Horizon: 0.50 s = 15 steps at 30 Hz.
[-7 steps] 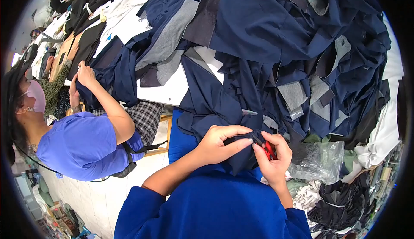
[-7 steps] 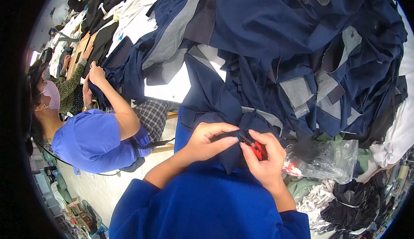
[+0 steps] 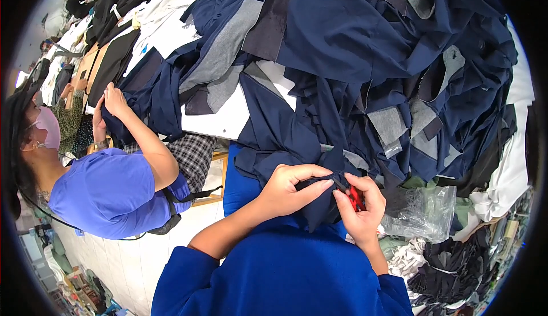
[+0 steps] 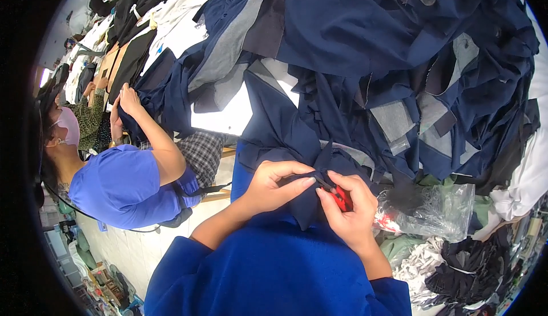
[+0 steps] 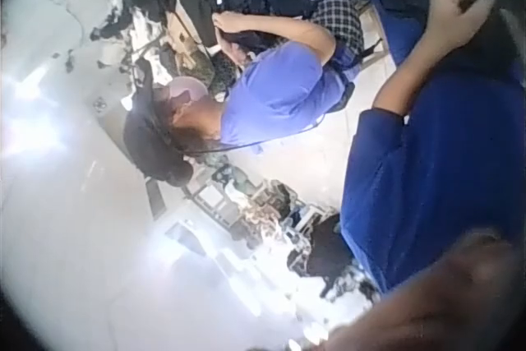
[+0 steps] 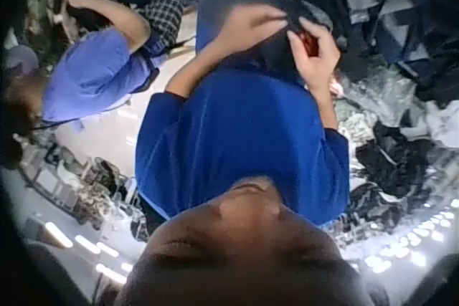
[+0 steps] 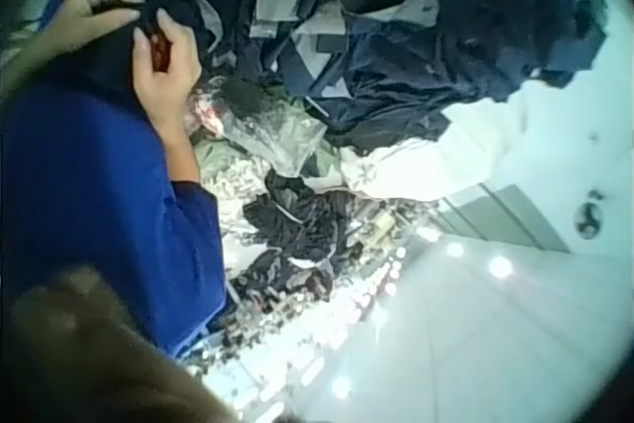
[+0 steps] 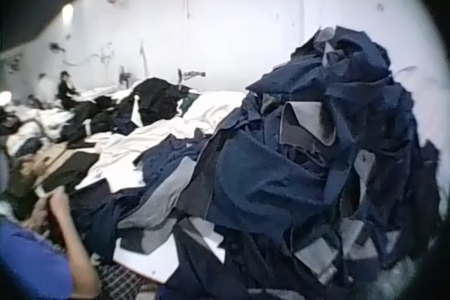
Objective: Trim loose threads from fabric pieces using a pair of small thread clippers.
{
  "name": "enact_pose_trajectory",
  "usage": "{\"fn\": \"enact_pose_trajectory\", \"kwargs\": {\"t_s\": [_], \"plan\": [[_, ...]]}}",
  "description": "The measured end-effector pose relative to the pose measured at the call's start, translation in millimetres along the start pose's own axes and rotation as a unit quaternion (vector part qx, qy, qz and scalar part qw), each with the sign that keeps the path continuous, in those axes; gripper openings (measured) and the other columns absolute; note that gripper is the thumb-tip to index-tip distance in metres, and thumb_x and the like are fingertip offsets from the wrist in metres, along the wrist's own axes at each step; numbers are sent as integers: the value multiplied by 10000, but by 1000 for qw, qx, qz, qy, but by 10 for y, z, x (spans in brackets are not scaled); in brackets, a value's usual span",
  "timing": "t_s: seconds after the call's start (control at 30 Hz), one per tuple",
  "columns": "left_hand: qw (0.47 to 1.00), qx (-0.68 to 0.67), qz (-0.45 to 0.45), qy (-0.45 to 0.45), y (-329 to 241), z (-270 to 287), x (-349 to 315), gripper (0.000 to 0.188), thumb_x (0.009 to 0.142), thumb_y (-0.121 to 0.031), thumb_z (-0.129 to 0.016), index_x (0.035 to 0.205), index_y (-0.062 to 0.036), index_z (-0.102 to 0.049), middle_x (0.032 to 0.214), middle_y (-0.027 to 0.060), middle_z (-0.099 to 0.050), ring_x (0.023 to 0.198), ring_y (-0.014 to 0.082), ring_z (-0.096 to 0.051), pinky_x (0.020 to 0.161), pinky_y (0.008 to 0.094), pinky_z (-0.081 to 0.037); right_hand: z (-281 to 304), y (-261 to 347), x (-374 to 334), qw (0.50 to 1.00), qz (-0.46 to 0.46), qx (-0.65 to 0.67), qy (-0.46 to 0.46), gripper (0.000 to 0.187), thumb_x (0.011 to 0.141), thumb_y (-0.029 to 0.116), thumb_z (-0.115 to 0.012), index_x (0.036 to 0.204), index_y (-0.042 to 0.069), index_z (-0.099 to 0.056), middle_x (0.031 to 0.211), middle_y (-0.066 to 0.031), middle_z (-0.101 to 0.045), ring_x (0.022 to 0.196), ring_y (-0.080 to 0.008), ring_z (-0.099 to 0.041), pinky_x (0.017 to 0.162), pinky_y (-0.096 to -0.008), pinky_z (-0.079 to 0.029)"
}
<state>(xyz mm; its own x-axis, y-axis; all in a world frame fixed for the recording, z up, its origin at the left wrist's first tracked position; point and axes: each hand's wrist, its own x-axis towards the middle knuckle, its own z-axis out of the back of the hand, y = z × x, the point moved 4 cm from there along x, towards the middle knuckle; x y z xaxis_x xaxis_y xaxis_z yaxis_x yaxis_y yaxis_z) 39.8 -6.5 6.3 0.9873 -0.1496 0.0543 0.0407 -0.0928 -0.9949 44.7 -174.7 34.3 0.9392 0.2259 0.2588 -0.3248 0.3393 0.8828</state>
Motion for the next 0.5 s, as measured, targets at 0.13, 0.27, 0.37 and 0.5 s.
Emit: {"fn": "enact_pose_trajectory", "kwargs": {"t_s": [0.13, 0.27, 0.37, 0.5], "plan": [[999, -28, 19, -3, 38, -14, 6, 167, 857, -56, -649, 997, 35, -665, 886, 79, -705, 808, 73, -636, 707, 220, -502, 5, 7, 8, 1000, 5, -5, -2, 325, 708, -17, -750, 1013, -4, -638, 771, -81, -610, 622, -117, -550, 556, -223, -431], [999, -42, 24, -7, 58, -30, -1, 166, 858, -49, -646, 999, 37, -665, 885, 79, -705, 814, 73, -637, 712, 222, -503, 3, -1, 4, 1000, 2, -5, -1, 326, 707, -19, -748, 1014, -5, -639, 773, -84, -612, 622, -122, -553, 559, -224, -432], [999, -34, 24, -10, 67, -30, -4, 169, 858, -47, -646, 1003, 37, -667, 898, 85, -707, 823, 78, -643, 721, 224, -506, 2, 3, 5, 1000, -2, -6, -3, 326, 705, -23, -746, 1013, -4, -640, 777, -86, -614, 624, -127, -555, 562, -227, -434], [999, -34, 20, -18, 87, -21, -13, 176, 854, -48, -650, 1007, 36, -668, 907, 93, -711, 832, 90, -655, 724, 224, -511, -3, 7, 9, 1000, 0, -8, -3, 326, 705, -22, -747, 1013, -6, -641, 778, -87, -618, 626, -130, -558, 564, -228, -436]]}}
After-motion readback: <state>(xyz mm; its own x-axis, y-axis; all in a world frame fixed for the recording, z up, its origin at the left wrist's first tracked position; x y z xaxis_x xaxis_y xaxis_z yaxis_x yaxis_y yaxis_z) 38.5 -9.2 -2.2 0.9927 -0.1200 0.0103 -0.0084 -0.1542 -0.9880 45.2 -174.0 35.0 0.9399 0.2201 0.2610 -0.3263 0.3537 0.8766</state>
